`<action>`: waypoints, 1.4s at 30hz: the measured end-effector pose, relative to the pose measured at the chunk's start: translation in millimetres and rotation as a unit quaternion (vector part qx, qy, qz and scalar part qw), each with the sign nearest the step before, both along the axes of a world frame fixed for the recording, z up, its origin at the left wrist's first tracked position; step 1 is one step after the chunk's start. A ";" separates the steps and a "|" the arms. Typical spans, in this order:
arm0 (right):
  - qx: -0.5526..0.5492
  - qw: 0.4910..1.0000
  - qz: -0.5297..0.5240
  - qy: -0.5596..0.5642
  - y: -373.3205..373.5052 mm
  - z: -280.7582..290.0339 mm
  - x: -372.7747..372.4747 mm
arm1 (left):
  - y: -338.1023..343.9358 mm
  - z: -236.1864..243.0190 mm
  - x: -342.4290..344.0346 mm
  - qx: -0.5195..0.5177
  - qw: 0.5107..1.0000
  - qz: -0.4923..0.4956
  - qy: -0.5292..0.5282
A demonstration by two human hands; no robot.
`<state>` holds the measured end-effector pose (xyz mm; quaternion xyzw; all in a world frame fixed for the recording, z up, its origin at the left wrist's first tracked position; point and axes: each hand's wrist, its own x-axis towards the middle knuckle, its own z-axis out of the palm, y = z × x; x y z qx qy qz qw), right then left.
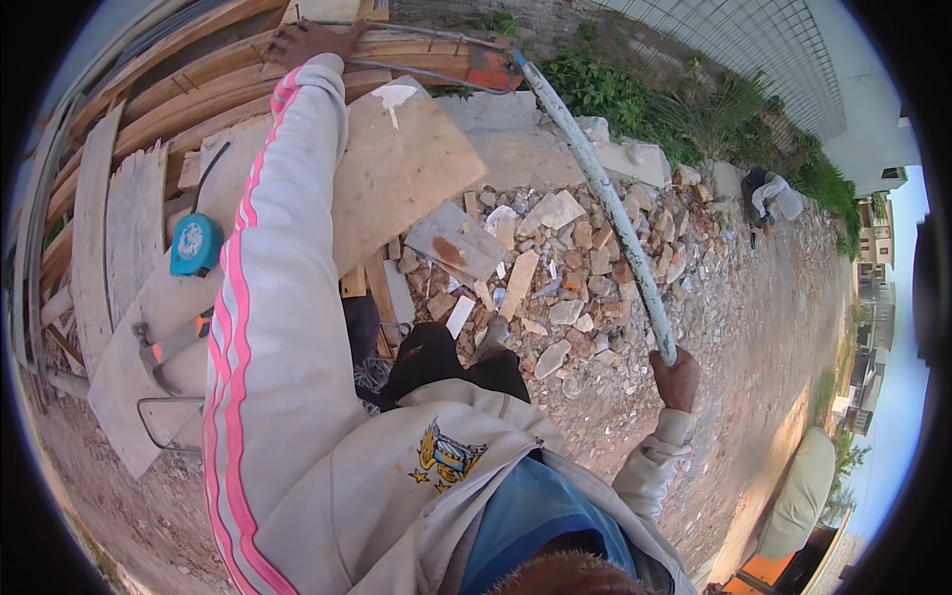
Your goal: The person uses a crowbar to bend a metal rod over a wooden plank. They repeatedly reposition the rod and apply leverage to create a curve. The person handles the rod and crowbar throughout the clip.
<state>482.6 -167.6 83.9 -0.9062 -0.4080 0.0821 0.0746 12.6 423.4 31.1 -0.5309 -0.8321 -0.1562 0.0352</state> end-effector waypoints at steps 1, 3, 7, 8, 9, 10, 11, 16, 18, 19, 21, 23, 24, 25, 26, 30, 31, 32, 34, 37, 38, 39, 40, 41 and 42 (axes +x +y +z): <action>0.003 1.000 -0.001 -0.012 -2.5 -1.3 -2.6 | -1.2 2.4 3.1 -0.008 1.000 0.001 -0.003; -0.018 0.999 -0.006 -0.034 -3.8 -4.0 -0.9 | -1.6 1.2 3.9 -0.005 1.000 -0.007 -0.002; -0.021 0.999 -0.010 -0.047 -4.9 -1.9 -10.5 | 4.0 -3.0 2.7 -0.004 1.000 -0.006 0.005; -0.021 0.999 -0.018 -0.041 -4.3 -1.0 -17.0 | 5.1 -1.7 2.1 -0.011 1.000 -0.008 0.009; -0.017 0.999 -0.026 -0.035 -5.6 2.5 -27.8 | 5.0 -1.1 -0.2 -0.022 1.000 -0.008 0.012; -0.014 0.999 -0.034 -0.030 -8.2 7.2 -44.1 | 5.1 -0.6 -3.1 -0.032 0.999 -0.007 0.016; -0.014 0.999 -0.042 -0.023 -11.4 12.0 -60.9 | 4.0 -2.5 -8.1 -0.031 0.999 -0.010 0.014; -0.011 1.000 -0.015 -0.015 -12.1 10.6 -51.5 | 3.4 -2.1 -4.7 -0.024 0.999 -0.020 0.010; -0.002 1.000 -0.005 -0.002 -9.2 9.2 -37.6 | 1.1 0.6 -3.4 -0.026 0.999 -0.019 0.013; 0.002 1.000 0.001 0.006 -7.8 7.1 -31.7 | 0.0 1.6 -3.5 -0.027 0.999 -0.018 0.015; 0.007 0.999 0.013 0.035 -6.4 6.3 -17.9 | 0.0 1.0 -2.6 -0.030 0.999 -0.012 0.014; -0.010 0.999 0.043 0.028 -3.8 5.0 -0.6 | 0.6 2.0 -2.3 -0.026 1.000 -0.007 0.011; -0.004 0.998 0.042 0.041 -4.2 -2.6 9.9 | 0.1 2.2 0.6 -0.022 1.000 -0.009 0.008; 0.002 0.998 0.042 0.053 -3.9 -15.9 22.0 | -0.2 2.1 2.2 -0.018 1.000 -0.011 0.005; 0.007 0.997 0.043 0.066 -1.6 -28.8 30.8 | -0.8 0.6 0.9 -0.014 1.000 -0.011 0.005; 0.039 0.991 0.051 0.115 13.7 -70.5 45.2 | -0.5 0.0 -2.5 -0.006 1.000 -0.004 0.000; 0.034 0.991 0.049 0.121 15.6 -76.1 50.1 | -1.7 1.1 -1.4 -0.007 1.000 -0.002 0.000; 0.029 0.990 0.044 0.129 16.4 -82.0 52.3 | -2.7 2.5 2.3 -0.011 1.000 -0.002 0.002; 0.011 0.992 0.058 0.111 17.9 -94.6 65.6 | -5.4 8.1 5.0 -0.016 1.000 0.002 0.004; 0.028 0.986 0.053 0.153 16.1 -100.4 71.4 | -6.9 7.7 1.5 -0.008 1.000 -0.002 -0.005; 0.038 0.986 0.049 0.157 8.6 -106.1 74.5 | -7.6 10.0 4.8 -0.006 1.000 -0.008 -0.007; 0.029 0.988 0.049 0.145 13.2 -100.2 65.7 | -9.9 9.2 4.6 -0.007 1.000 -0.009 -0.004; 0.020 0.990 0.049 0.132 12.5 -89.6 58.2 | -10.5 9.6 3.7 -0.008 1.000 -0.011 -0.002; 0.010 0.992 0.048 0.119 13.2 -69.7 43.2 | -11.3 9.2 -0.2 -0.008 1.000 -0.006 -0.001; 0.016 0.993 0.041 0.108 16.1 -52.9 29.0 | -12.2 8.7 -2.4 -0.008 1.000 -0.004 -0.001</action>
